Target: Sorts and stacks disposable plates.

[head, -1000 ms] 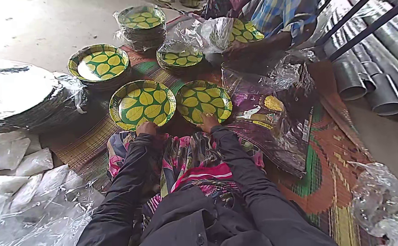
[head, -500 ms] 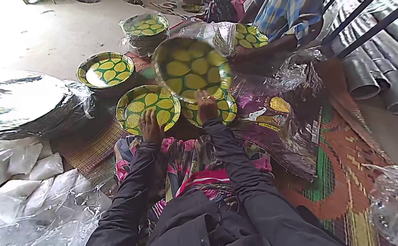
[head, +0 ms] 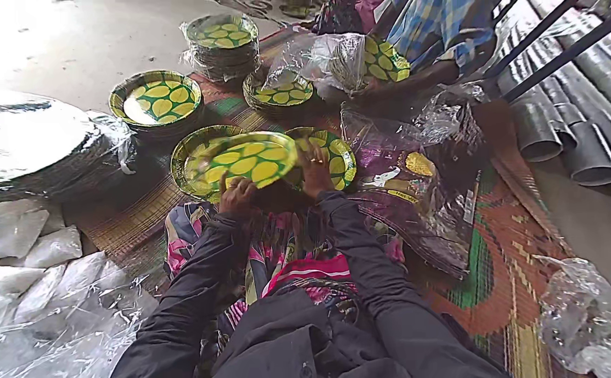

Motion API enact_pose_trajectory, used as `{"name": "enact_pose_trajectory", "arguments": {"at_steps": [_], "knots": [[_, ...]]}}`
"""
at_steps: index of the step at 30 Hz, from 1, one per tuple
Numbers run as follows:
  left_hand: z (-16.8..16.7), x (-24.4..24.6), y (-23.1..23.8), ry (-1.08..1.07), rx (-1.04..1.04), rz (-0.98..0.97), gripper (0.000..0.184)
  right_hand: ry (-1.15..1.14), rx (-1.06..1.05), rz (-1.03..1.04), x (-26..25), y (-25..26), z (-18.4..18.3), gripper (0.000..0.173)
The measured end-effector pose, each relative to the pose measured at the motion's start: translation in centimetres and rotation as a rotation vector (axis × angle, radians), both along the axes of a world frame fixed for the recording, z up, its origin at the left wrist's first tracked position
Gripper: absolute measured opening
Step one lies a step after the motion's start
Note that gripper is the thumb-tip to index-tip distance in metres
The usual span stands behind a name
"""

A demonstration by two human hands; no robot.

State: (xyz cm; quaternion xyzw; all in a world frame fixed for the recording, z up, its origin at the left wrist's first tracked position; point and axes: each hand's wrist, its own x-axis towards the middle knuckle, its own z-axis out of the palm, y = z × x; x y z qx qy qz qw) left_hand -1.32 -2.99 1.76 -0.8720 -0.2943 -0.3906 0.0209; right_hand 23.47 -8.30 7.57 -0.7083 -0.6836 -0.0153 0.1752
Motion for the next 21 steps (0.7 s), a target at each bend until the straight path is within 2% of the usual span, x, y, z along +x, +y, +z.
{"name": "enact_pose_trajectory", "arguments": {"at_steps": [1,3,5,7,9,11,13,15,18,20,21], "knots": [[-0.5,0.1,-0.3,-0.030,0.081,-0.069,0.018,-0.030,0.076,0.117,-1.0,-0.1,0.6,0.092],[-1.3,0.1,-0.3,-0.129,0.236,-0.056,0.018,-0.068,0.177,0.264,-1.9,0.1,0.8,0.050],[-1.1,0.3,0.0,-0.226,0.286,0.099,0.022,-0.111,0.249,0.198,-1.7,0.2,0.9,0.035],[-0.2,0.4,0.4,-0.198,0.134,0.231,0.045,-0.120,0.264,-0.008,-0.7,0.3,1.0,0.032],[0.2,0.1,0.7,-0.022,-0.214,0.252,0.059,-0.108,0.129,-0.225,0.9,0.5,-0.2,0.037],[0.0,0.3,1.4,0.255,-0.544,0.274,0.056,-0.041,-0.173,-0.372,2.1,0.1,-1.9,0.040],[-0.5,1.1,2.1,0.551,-0.725,0.348,0.046,0.015,-0.485,-0.406,3.1,-0.7,-4.8,0.040],[0.5,1.7,1.8,0.725,-0.797,0.405,0.045,0.017,-0.612,-0.389,4.0,-0.8,-7.6,0.048],[0.8,1.7,1.4,0.728,-0.763,0.433,0.040,-0.007,-0.733,-0.375,3.3,-0.5,-6.6,0.063],[1.2,1.4,1.2,0.559,-0.690,0.410,0.025,0.007,-0.622,-0.330,2.0,-0.2,-4.7,0.082],[1.4,1.2,1.0,0.430,-0.604,0.397,0.027,0.003,-0.479,-0.289,1.0,0.1,-3.7,0.093]]}}
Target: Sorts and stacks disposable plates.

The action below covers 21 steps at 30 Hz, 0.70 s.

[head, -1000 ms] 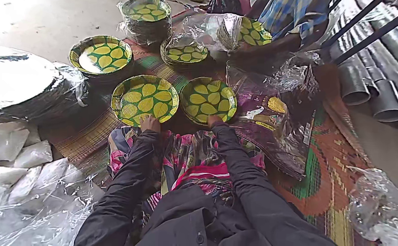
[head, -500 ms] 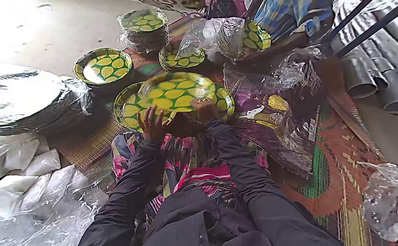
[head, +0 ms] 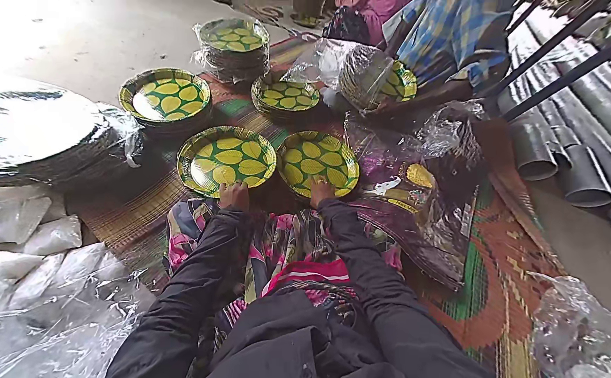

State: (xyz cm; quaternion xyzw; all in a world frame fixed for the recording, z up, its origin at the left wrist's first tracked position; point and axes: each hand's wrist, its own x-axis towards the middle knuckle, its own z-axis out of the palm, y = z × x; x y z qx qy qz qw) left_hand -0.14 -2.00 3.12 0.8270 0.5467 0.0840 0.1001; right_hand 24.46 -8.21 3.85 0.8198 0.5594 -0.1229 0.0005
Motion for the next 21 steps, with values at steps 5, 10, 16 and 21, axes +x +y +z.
{"name": "enact_pose_trajectory", "arguments": {"at_steps": [5,10,16,21], "knots": [[-0.9,-1.3,-3.0,-0.401,0.810,-0.229,0.029,0.039,0.619,0.461,-4.4,0.9,3.8,0.082],[-2.3,-1.0,-1.1,-0.623,1.119,-0.142,0.022,-0.155,0.890,0.570,-4.0,1.1,6.5,0.017],[-1.3,-1.4,0.1,-0.242,0.171,-0.023,0.058,-0.239,0.508,0.112,-0.3,0.5,3.9,0.040],[0.2,0.1,0.4,0.252,-0.300,0.023,0.043,-0.116,-0.162,0.001,1.2,-0.9,-3.0,0.043]]}}
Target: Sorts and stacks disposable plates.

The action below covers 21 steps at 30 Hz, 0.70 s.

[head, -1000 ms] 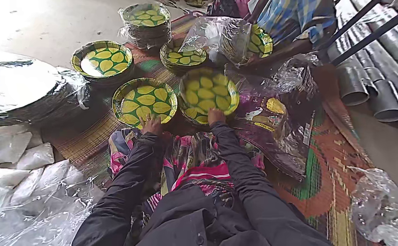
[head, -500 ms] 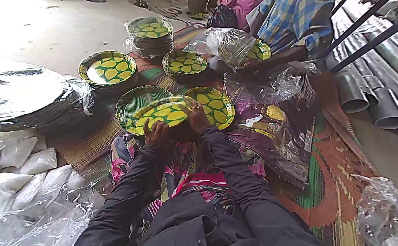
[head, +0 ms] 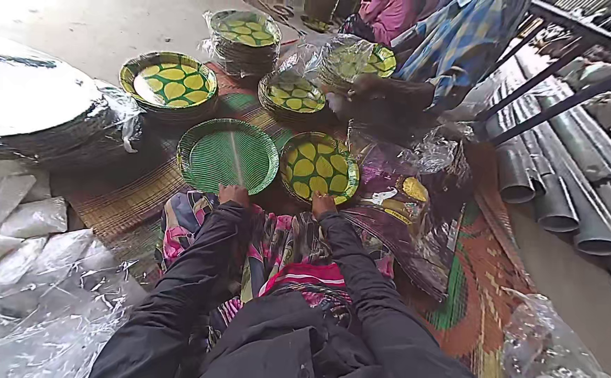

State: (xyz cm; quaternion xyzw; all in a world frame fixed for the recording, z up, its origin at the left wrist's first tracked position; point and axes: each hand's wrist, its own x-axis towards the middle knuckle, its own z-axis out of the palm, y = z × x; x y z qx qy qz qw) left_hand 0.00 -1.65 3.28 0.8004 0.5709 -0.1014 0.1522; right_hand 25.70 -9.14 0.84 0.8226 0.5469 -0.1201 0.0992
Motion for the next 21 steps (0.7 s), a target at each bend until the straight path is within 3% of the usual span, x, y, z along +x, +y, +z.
{"name": "enact_pose_trajectory", "arguments": {"at_steps": [4,6,8,10,12,13,17,19,21], "knots": [[0.4,0.0,-0.4,-0.114,0.126,0.011,0.033,0.142,0.017,0.007,0.6,0.5,2.4,0.060],[-0.2,-0.5,-0.7,-0.306,0.425,-0.044,0.029,0.132,0.321,0.106,-1.1,0.8,4.9,0.079],[-0.5,-0.9,-2.2,-0.522,0.781,-0.231,0.023,0.113,0.636,0.336,-3.0,1.3,6.5,0.095],[-0.7,-1.3,-3.6,-0.659,0.967,-0.441,0.013,0.127,0.763,0.580,-4.9,1.8,7.3,0.079],[-1.1,-1.6,-4.2,-0.706,1.048,-0.496,0.015,0.126,0.716,0.728,-6.3,2.5,8.1,0.036],[-1.2,-1.6,-4.0,-0.733,1.081,-0.459,0.019,0.089,0.732,0.766,-6.5,2.8,8.5,0.026],[-1.6,-0.9,-1.9,-0.782,1.240,-0.276,0.036,-0.077,0.997,0.507,-5.1,2.3,11.5,0.023],[-1.6,-0.7,-2.2,-0.776,1.048,-0.301,0.039,-0.154,1.038,0.357,-2.9,2.3,11.6,0.025],[-1.5,-0.5,-1.8,-0.693,0.745,-0.322,0.044,-0.159,0.927,0.260,-0.9,2.3,9.8,0.026]]}}
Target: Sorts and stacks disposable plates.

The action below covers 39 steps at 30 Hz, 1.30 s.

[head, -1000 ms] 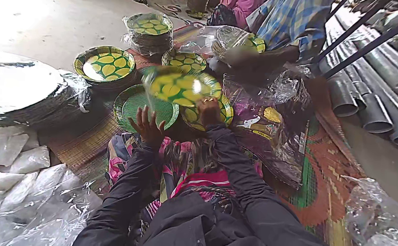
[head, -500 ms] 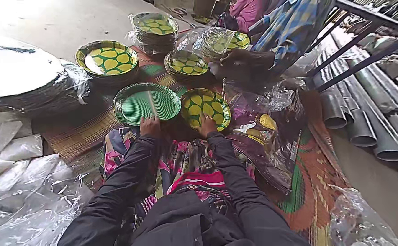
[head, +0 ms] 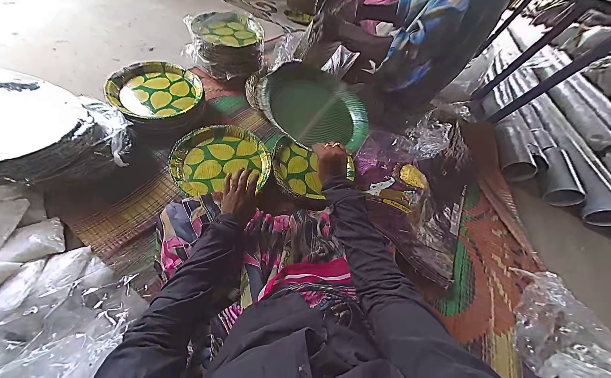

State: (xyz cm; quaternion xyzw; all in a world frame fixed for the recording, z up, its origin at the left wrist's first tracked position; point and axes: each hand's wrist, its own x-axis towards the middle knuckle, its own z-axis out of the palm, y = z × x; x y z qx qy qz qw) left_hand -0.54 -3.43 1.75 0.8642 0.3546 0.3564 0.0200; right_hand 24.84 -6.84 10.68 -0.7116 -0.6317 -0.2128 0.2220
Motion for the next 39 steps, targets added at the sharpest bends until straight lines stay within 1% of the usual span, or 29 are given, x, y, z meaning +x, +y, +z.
{"name": "enact_pose_trajectory", "arguments": {"at_steps": [1,4,5,7,9,11,12,14,16,17,19,22,24,26,28,29,30,31,32,34,35,36,37,38,39], "knots": [[0.0,0.2,0.4,0.075,-0.135,0.005,0.049,0.034,-0.143,-0.037,0.7,-0.4,-1.2,0.027],[-0.1,0.7,1.4,0.326,-0.487,0.144,0.062,0.149,-0.738,-0.181,1.5,-1.8,-5.5,0.030],[0.0,0.8,1.6,0.428,-0.598,0.184,0.061,0.195,-0.834,-0.208,1.8,-2.2,-7.5,0.032],[-0.4,1.1,1.9,0.618,-0.741,0.222,0.048,0.254,-0.795,-0.216,2.0,-3.1,-10.6,0.037],[0.0,1.6,1.9,0.678,-0.781,0.264,0.043,0.230,-0.710,-0.165,2.1,-4.1,-12.4,0.046],[0.8,2.2,1.7,0.687,-0.802,0.299,0.045,0.192,-0.662,-0.131,1.8,-5.4,-13.3,0.058],[0.9,2.5,1.8,0.694,-0.796,0.310,0.045,0.184,-0.611,-0.131,1.5,-5.7,-13.4,0.060],[0.8,3.5,2.0,0.737,-0.785,0.310,0.040,0.200,-0.494,-0.126,1.0,-6.2,-13.4,0.056],[0.8,4.3,1.9,0.790,-0.730,0.302,0.032,0.225,-0.448,-0.126,0.6,-6.5,-13.3,0.053],[0.8,4.4,2.0,0.769,-0.688,0.295,0.030,0.232,-0.444,-0.130,0.6,-6.5,-13.4,0.052],[0.9,4.0,2.3,0.637,-0.636,0.289,0.032,0.244,-0.430,-0.134,0.9,-6.5,-13.7,0.048],[0.8,2.4,2.6,0.479,-0.618,0.355,0.036,0.259,-0.415,-0.144,0.8,-6.6,-14.1,0.046],[1.3,1.2,2.6,0.414,-0.648,0.340,0.036,0.288,-0.383,-0.169,0.1,-6.3,-13.6,0.055],[1.4,0.5,2.9,0.369,-0.615,0.301,0.036,0.279,-0.285,-0.134,-1.0,-5.7,-12.5,0.072],[1.0,0.4,3.1,0.353,-0.484,0.252,0.033,0.189,-0.127,0.018,-2.5,-4.2,-10.4,0.089],[0.9,0.4,2.8,0.337,-0.396,0.227,0.031,0.136,-0.089,0.133,-3.4,-3.2,-9.2,0.095],[0.9,0.4,2.3,0.290,-0.310,0.191,0.028,0.090,-0.106,0.253,-4.2,-1.9,-7.9,0.098],[0.8,0.2,1.8,0.223,-0.205,0.153,0.023,0.046,-0.178,0.353,-5.1,-0.5,-6.6,0.096],[0.7,0.1,1.3,0.163,-0.083,0.128,0.020,0.027,-0.301,0.427,-6.1,0.6,-5.1,0.088],[0.3,0.0,0.7,0.026,0.154,0.120,0.014,0.012,-0.552,0.487,-7.7,2.7,-2.4,0.056],[0.0,0.0,0.6,-0.051,0.240,0.115,0.017,-0.017,-0.619,0.476,-8.1,3.4,-1.3,0.044],[-0.3,-0.1,0.7,-0.133,0.315,0.130,0.024,-0.004,-0.595,0.451,-8.2,3.8,-0.6,0.039],[-0.3,0.0,1.0,-0.183,0.372,0.180,0.026,0.018,-0.469,0.410,-8.1,3.9,-0.3,0.037],[-0.1,0.1,1.2,-0.206,0.389,0.217,0.026,0.036,-0.341,0.342,-8.0,3.7,0.3,0.034],[0.1,0.2,1.2,-0.215,0.339,0.206,0.028,0.049,-0.206,0.266,-7.6,3.4,0.9,0.033]]}}
